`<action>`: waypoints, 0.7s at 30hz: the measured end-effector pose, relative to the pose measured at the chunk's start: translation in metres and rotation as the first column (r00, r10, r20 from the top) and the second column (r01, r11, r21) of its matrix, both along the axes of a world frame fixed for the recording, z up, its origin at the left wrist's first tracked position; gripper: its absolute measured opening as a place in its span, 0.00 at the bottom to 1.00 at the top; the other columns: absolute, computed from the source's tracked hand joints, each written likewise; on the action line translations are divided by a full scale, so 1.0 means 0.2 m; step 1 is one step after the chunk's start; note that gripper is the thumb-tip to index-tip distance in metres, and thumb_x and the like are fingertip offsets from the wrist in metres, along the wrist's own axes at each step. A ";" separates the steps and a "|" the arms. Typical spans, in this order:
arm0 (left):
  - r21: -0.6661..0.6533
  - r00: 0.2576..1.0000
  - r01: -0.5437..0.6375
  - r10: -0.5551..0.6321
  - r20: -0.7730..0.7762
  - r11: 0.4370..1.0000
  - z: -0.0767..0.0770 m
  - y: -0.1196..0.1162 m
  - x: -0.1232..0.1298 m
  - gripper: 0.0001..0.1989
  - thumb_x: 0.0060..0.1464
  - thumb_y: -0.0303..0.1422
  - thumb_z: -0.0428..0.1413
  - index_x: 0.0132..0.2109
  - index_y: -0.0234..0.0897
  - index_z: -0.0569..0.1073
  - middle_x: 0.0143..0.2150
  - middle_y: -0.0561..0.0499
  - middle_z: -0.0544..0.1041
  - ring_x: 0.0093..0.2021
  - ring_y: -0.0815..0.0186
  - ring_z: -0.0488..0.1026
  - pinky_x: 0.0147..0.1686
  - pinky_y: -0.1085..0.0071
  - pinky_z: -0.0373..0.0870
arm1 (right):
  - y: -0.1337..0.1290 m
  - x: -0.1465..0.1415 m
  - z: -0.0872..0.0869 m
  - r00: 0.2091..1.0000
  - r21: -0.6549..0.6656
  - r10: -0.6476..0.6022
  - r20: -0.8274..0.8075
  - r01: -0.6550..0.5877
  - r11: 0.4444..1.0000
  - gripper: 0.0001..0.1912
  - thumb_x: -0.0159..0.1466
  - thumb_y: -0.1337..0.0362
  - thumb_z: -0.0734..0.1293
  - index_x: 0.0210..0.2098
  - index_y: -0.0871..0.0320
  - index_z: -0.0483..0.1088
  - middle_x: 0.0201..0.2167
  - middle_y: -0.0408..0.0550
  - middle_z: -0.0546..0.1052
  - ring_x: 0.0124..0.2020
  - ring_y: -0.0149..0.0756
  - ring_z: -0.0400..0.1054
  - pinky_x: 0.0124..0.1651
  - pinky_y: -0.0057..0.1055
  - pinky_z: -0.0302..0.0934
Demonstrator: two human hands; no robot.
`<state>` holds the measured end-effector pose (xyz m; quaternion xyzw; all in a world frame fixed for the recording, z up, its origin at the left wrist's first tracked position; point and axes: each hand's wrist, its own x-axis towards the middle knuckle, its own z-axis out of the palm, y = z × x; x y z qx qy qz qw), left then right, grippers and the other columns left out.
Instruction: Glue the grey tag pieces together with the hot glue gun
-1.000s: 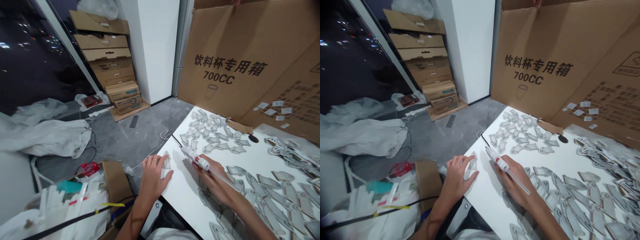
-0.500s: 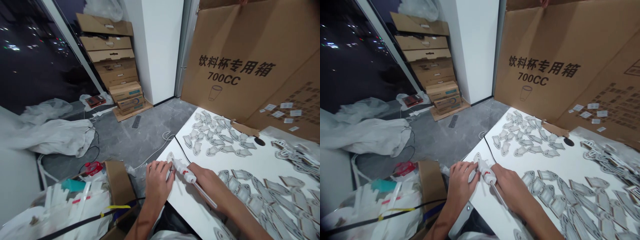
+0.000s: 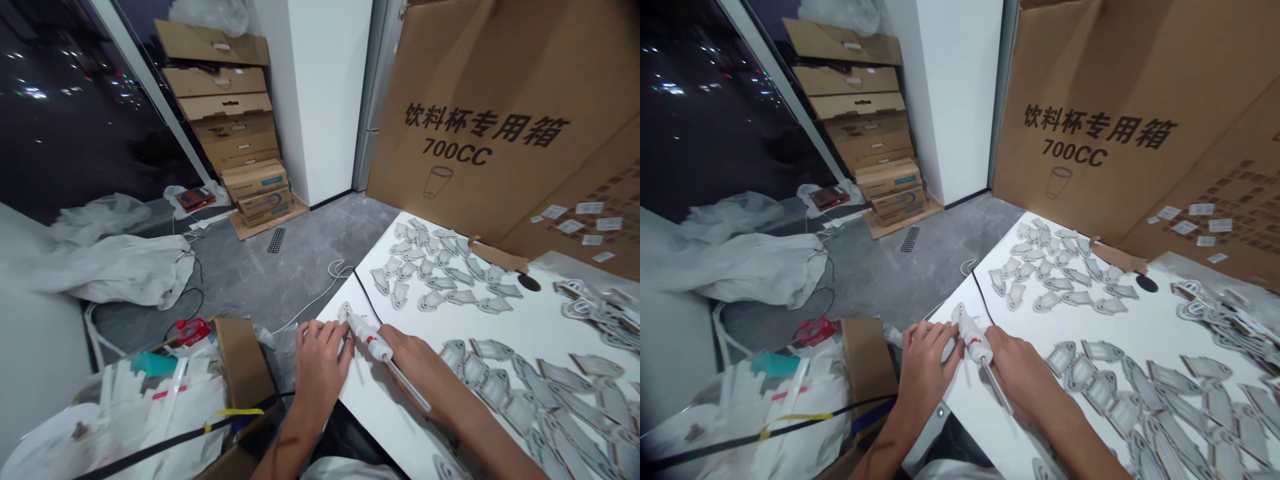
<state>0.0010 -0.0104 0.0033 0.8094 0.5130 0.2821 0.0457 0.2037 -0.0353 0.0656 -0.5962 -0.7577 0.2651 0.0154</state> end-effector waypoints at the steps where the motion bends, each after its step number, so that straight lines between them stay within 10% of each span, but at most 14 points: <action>1: -0.003 1.000 -0.003 0.003 -0.001 1.000 0.00 0.00 0.00 0.06 0.67 0.32 0.62 0.50 0.42 0.80 0.46 0.51 0.84 0.48 0.56 0.74 0.56 0.53 0.62 | 0.00 0.00 0.00 1.000 -0.003 0.003 0.017 -0.003 1.000 0.08 0.74 0.70 0.54 0.44 0.55 0.63 0.42 0.52 0.77 0.40 0.47 0.75 0.38 0.36 0.51; 10: 0.010 0.999 -0.037 0.037 -0.036 0.999 0.02 -0.01 0.02 0.07 0.65 0.31 0.63 0.50 0.42 0.81 0.41 0.51 0.82 0.48 0.55 0.74 0.56 0.52 0.60 | 0.01 0.00 0.02 0.999 -0.006 0.020 0.044 -0.019 1.000 0.09 0.75 0.68 0.53 0.45 0.57 0.64 0.43 0.57 0.79 0.40 0.49 0.77 0.39 0.37 0.54; 16: 0.024 0.997 -0.057 0.058 -0.041 0.998 0.02 -0.02 0.03 0.09 0.65 0.32 0.64 0.51 0.44 0.81 0.41 0.51 0.81 0.48 0.55 0.74 0.55 0.52 0.60 | -0.03 0.07 -0.04 0.974 0.216 -0.025 -0.227 0.075 0.974 0.11 0.76 0.62 0.54 0.47 0.53 0.68 0.46 0.51 0.77 0.43 0.44 0.75 0.43 0.35 0.60; 18: 0.023 0.998 -0.055 0.056 -0.042 0.998 0.02 -0.02 0.03 0.09 0.65 0.32 0.64 0.52 0.44 0.81 0.41 0.51 0.82 0.48 0.55 0.74 0.54 0.52 0.60 | -0.02 0.11 -0.04 0.913 0.418 -0.206 -0.352 0.351 0.838 0.11 0.76 0.58 0.58 0.47 0.53 0.70 0.43 0.50 0.77 0.41 0.43 0.73 0.42 0.35 0.61; 21: 0.029 0.998 -0.037 0.039 -0.050 0.999 0.00 0.00 0.03 0.09 0.65 0.32 0.63 0.51 0.43 0.81 0.41 0.50 0.81 0.47 0.54 0.74 0.52 0.53 0.62 | 0.04 0.17 0.02 0.591 0.490 -0.438 -0.678 0.807 0.330 0.14 0.74 0.52 0.64 0.50 0.55 0.73 0.33 0.43 0.72 0.32 0.39 0.67 0.39 0.36 0.60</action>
